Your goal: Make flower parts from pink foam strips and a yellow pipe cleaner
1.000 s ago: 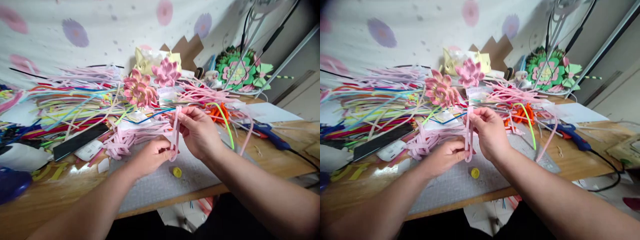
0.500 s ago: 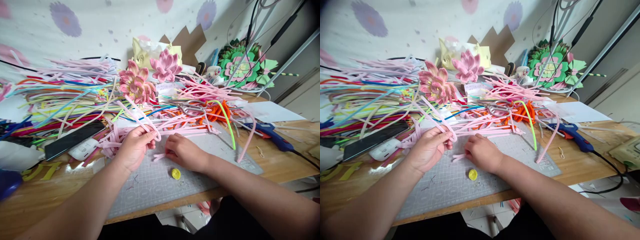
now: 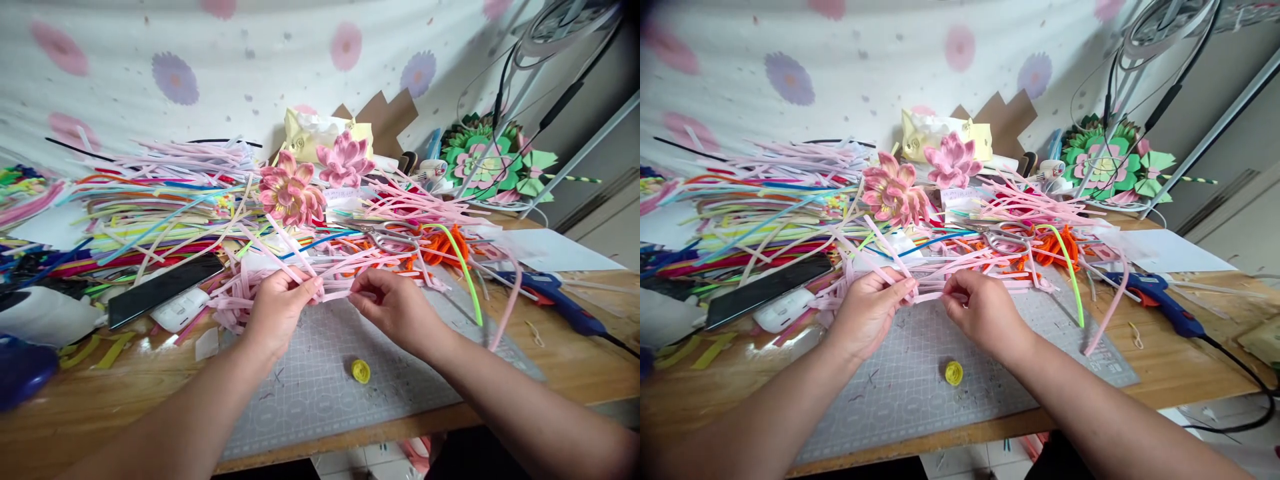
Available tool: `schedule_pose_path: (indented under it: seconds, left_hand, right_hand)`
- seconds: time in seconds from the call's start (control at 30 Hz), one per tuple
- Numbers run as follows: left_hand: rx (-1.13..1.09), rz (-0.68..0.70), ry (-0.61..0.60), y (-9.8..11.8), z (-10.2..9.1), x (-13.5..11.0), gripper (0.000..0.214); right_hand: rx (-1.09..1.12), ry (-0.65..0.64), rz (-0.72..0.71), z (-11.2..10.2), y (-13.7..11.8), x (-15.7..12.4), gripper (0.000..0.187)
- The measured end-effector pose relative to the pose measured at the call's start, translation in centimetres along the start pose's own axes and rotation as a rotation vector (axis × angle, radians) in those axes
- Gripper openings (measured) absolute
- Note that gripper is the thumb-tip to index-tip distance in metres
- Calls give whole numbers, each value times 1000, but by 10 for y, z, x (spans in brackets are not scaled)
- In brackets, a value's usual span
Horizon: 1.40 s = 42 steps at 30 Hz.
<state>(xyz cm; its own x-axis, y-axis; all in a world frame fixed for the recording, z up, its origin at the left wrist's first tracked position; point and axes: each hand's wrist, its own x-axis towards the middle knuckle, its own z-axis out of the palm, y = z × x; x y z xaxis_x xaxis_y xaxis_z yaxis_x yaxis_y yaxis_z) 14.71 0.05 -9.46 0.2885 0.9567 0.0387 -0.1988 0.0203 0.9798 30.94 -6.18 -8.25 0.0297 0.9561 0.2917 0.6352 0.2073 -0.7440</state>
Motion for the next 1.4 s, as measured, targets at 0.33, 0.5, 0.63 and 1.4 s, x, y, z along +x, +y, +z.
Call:
schedule_pose_path:
  seconds: [0.33, 0.5, 0.63, 1.4]
  left_hand:
    - [138, 45, 63, -8, 0, -4, 13]
    - [240, 87, 22, -9, 0, -7, 10]
    - [69, 73, -47, -3, 4, -9, 7]
    - [34, 220, 106, 39, -27, 3, 9]
  right_hand:
    - [-369, 178, -186, 13, -15, 2, 9]
    - [-604, 144, -282, 22, -29, 2, 8]
    - [-191, 165, -325, 29, -24, 4, 10]
    - [327, -223, 27, 27, -6, 5, 12]
